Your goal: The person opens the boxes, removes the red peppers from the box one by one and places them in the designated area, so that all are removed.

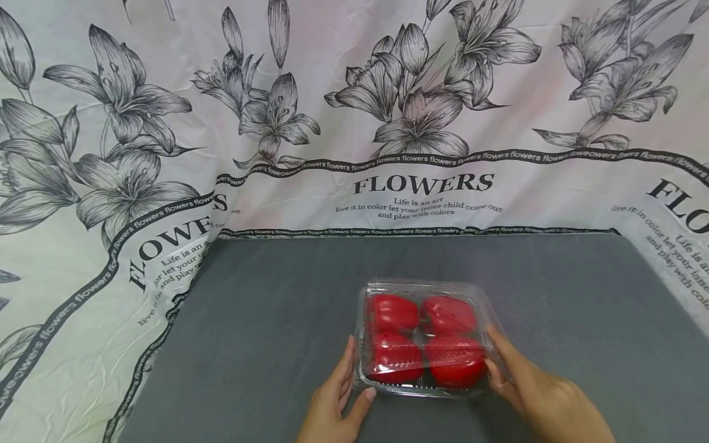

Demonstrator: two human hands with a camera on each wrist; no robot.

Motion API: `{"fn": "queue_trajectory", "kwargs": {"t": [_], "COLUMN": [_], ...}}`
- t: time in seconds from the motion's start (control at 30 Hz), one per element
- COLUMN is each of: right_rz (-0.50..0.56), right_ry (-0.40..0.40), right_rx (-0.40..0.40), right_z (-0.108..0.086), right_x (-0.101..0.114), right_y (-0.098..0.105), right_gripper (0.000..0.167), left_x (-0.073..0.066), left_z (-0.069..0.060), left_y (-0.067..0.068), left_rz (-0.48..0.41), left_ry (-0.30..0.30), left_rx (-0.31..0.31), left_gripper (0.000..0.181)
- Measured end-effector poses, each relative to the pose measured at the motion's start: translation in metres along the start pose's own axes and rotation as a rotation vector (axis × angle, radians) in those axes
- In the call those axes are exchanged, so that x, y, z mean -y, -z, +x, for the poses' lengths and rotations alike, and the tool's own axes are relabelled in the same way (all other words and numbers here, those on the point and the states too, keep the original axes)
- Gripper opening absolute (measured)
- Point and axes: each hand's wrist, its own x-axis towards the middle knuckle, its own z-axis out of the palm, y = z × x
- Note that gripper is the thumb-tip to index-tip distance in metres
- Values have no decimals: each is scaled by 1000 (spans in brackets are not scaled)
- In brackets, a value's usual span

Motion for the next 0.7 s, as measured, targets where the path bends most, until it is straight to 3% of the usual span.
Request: {"fn": "queue_trajectory", "kwargs": {"t": [0.23,0.43,0.7], "right_rz": [6,29,26], "right_ry": [-12,8,-51], "right_rx": [51,-22,-7], "right_z": [8,15,23], "right_x": [1,-2,-6], "right_y": [9,15,21], "right_gripper": [80,77,81], "left_x": [0,0,0], "left_z": [1,1,0], "left_y": [-2,-1,-2], "left_rz": [6,39,42], "left_ry": [1,8,2], "left_rx": [-14,-26,-26], "left_gripper": [88,88,88]}}
